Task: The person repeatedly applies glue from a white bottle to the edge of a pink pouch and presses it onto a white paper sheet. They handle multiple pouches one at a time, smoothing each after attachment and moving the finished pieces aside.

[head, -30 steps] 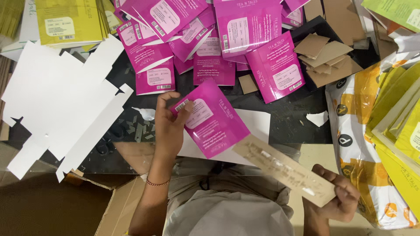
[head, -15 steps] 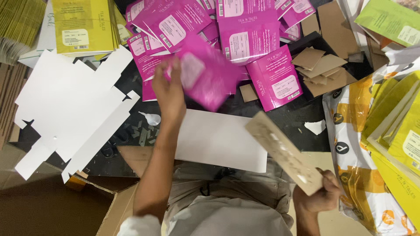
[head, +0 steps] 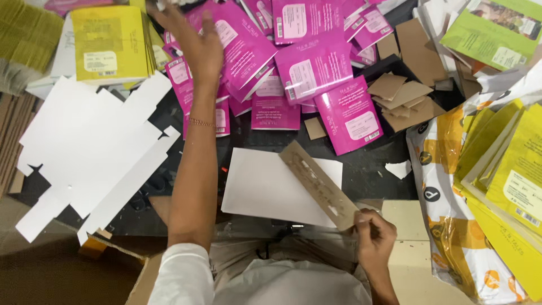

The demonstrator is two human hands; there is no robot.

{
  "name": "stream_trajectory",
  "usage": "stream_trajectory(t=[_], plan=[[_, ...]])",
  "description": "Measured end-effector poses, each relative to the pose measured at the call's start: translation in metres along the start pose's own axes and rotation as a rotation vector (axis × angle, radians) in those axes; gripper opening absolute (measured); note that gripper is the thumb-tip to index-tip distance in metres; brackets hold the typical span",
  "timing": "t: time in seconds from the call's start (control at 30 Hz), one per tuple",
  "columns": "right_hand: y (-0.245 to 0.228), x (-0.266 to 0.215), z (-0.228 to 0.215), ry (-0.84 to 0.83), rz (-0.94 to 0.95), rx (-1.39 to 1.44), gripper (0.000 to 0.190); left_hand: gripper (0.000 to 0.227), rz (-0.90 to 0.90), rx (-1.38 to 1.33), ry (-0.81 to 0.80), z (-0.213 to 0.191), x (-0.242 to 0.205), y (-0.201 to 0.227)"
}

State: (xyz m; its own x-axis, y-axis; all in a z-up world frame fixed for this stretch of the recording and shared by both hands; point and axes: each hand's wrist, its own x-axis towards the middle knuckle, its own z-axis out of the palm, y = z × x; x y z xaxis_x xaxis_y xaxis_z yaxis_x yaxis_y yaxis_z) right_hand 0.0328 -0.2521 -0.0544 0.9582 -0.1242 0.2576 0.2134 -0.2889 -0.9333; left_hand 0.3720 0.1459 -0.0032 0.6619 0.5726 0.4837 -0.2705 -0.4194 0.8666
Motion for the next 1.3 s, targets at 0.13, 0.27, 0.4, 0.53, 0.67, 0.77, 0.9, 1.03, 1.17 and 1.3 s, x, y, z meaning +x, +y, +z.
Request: stream_trajectory(t=[0.13, 0.27, 0.4, 0.53, 0.67, 0.77, 0.9, 1.03, 1.17, 1.3], plan=[[-0.016, 0.005, 0.011, -0.025, 0.005, -0.019, 0.04, 0.082, -0.032, 0.19, -0.514, -0.031, -0.046, 0.09], [-0.017, 0.001, 0.01, -0.022, 0.003, -0.037, 0.039, 0.132, 0.268, 0.909, -0.731, -0.048, -0.082, 0.097], [-0.016, 0.003, 0.011, -0.012, -0.009, -0.032, 0.039, 0.106, 0.127, 0.989, -0.682, -0.051, -0.069, 0.12], [-0.018, 0.003, 0.013, -0.017, -0.009, -0.05, 0.038, 0.095, 0.283, 0.97, -0.367, -0.042, -0.056, 0.084], [-0.022, 0.005, 0.013, -0.039, -0.042, -0.027, 0.035, 0.106, 0.299, 0.957, -0.329, -0.05, -0.069, 0.085], [-0.03, 0.007, 0.016, -0.049, -0.026, 0.014, 0.036, 0.098, 0.275, 0.704, -0.462, -0.071, -0.105, 0.126], [-0.025, -0.004, 0.02, -0.093, 0.079, -0.004, 0.032, 0.041, -0.001, 0.38, -0.765, -0.109, -0.164, 0.182], [-0.05, 0.0, 0.041, -0.201, 0.05, 0.04, 0.018, 0.079, -0.256, 0.281, -0.896, -0.132, -0.212, 0.176], [-0.078, 0.02, 0.059, -0.545, -0.187, -0.028, 0.012, 0.065, -0.594, -0.095, -0.692, -0.137, -0.244, 0.145], [-0.069, 0.041, 0.053, -0.344, -0.289, -0.215, 0.029, 0.051, -0.508, -0.352, -0.564, -0.145, -0.257, 0.115]])
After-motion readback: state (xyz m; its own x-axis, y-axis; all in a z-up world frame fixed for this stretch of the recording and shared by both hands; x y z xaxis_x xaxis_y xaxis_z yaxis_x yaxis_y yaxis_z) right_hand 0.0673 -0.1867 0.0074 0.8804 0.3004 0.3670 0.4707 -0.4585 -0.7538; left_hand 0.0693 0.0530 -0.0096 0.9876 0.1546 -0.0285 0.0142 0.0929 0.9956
